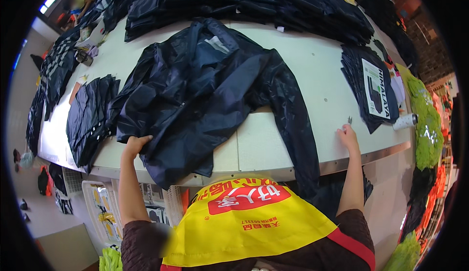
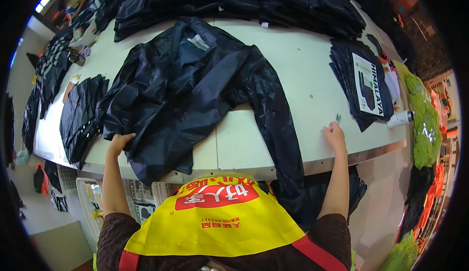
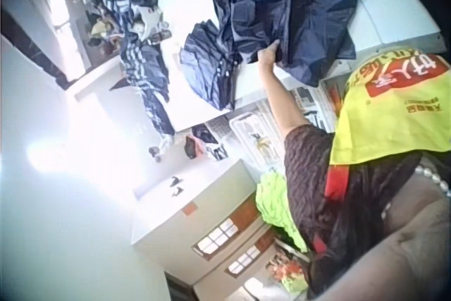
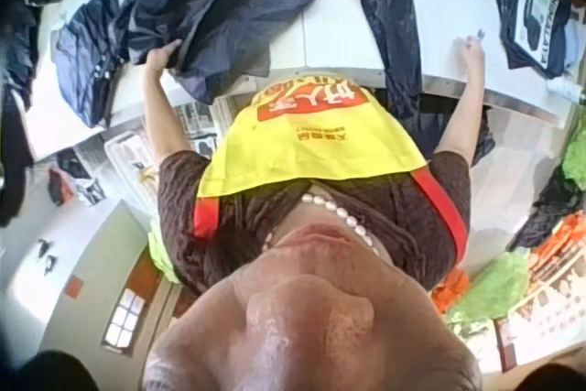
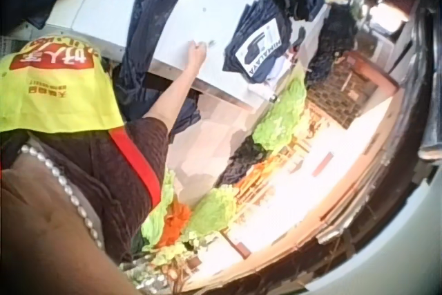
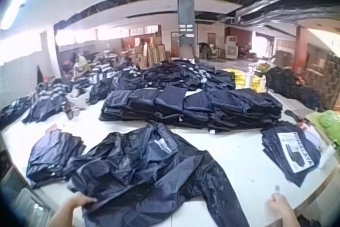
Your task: The person folds a dark jacket on a table, aligns the edges, and places it into a small black pouch. They then remove the jacket from the pouch, unfold it, and repeat the folding process before placing it back into the pouch.
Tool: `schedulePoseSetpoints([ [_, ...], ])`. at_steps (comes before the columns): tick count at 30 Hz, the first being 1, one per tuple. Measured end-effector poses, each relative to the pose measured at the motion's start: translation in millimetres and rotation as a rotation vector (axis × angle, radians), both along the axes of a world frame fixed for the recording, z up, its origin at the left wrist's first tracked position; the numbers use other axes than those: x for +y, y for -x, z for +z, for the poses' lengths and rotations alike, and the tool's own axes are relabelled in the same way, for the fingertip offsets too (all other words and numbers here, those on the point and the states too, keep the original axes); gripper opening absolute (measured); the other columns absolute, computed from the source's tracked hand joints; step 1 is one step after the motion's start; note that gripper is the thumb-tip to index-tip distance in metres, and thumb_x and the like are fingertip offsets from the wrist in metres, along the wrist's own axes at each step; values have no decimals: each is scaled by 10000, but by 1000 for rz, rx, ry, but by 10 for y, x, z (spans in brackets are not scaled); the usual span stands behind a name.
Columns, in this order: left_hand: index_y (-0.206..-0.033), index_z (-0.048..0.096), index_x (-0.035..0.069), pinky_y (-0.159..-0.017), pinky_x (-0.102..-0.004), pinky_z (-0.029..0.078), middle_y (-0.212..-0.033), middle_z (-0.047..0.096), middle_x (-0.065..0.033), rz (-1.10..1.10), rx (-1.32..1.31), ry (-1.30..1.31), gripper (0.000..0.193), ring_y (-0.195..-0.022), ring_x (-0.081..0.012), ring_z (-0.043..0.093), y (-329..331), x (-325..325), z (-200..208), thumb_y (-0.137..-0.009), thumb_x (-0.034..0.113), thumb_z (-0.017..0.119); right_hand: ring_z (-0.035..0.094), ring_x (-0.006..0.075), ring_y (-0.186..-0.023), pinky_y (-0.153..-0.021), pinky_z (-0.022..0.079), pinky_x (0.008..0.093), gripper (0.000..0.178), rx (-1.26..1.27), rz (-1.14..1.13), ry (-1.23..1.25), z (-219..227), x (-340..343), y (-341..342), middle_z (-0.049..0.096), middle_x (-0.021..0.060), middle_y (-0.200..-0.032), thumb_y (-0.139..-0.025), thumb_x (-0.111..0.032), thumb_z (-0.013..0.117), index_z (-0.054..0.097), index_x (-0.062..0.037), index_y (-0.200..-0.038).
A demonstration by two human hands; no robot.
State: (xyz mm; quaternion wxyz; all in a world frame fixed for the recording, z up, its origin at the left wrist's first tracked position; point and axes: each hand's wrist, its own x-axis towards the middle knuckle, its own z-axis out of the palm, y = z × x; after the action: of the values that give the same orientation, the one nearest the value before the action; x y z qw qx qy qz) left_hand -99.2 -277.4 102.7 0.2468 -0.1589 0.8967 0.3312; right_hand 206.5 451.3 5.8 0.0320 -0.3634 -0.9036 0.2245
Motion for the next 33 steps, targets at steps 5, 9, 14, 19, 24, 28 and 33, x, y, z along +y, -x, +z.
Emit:
schedulePoseSetpoints([
  [5, -1099, 580, -99, -854, -332, 468, -1045, 641, -188, -205, 129, 41, 713, -946, -292, 620, -551, -186, -44, -661, 426, 780, 628, 332, -821, -710, 489, 388, 299, 313, 269, -68, 983, -917, 1758, 646, 187, -867, -811, -237, 618, 614, -12, -1008],
  [9, -1293, 442, -38, -957, -334, 410, -1244, 530, -236, -344, -245, 363, 920, -1154, -346, 516, -810, 239, 447, -643, 539, 745, 608, 381, -855, -761, 487, 416, 235, 576, 703, 12, 1519, -2084, 3201, 635, 214, -896, -784, -133, 559, 623, -7, -972],
  [14, -1383, 339, 15, -1029, -319, 352, -1354, 444, -185, -377, -400, 369, 1023, -1244, -330, 430, -904, 74, 510, -627, 560, 761, 603, 371, -992, -855, 489, 403, 336, -98, 736, -63, 1088, -2945, 4405, 610, 258, -1043, -776, -105, 523, 610, 28, -1072],
  [19, -1292, 456, 8, -1004, -343, 367, -1266, 529, -187, -338, -91, 167, 731, -1191, -322, 481, -1028, -772, 391, -696, 287, 772, 587, 458, -971, -809, 488, 536, 396, -76, 166, -459, -48, -3204, 4844, 560, 290, -1129, -881, -160, 476, 500, 87, -1189],
  [24, -1217, 529, -25, -926, -314, 416, -1139, 612, -100, 132, 218, -129, 592, -1035, -205, 553, -970, -1507, -29, -688, 119, 755, 629, 357, -864, -745, 507, 431, 425, 141, 644, -358, 212, -2431, 4577, 639, 187, -901, -816, -427, 611, 559, -25, -945],
  [28, -1196, 555, -30, -919, -309, 421, -1103, 625, -111, 299, 219, -161, 571, -1011, -225, 572, -795, -1571, -269, -691, 160, 745, 584, 231, -725, -664, 451, 360, 449, 187, 714, 142, 547, -1985, 4323, 620, 144, -757, -804, -441, 646, 610, 5, -838],
  [33, -1156, 582, -38, -876, -300, 451, -1062, 636, -99, 391, 270, -371, 476, -931, -203, 599, -629, -1519, -365, -726, 116, 714, 521, 118, -763, -695, 425, 263, 305, 429, 427, 509, 1170, -1041, 3674, 591, 15, -840, -858, -298, 622, 635, -4, -940],
])
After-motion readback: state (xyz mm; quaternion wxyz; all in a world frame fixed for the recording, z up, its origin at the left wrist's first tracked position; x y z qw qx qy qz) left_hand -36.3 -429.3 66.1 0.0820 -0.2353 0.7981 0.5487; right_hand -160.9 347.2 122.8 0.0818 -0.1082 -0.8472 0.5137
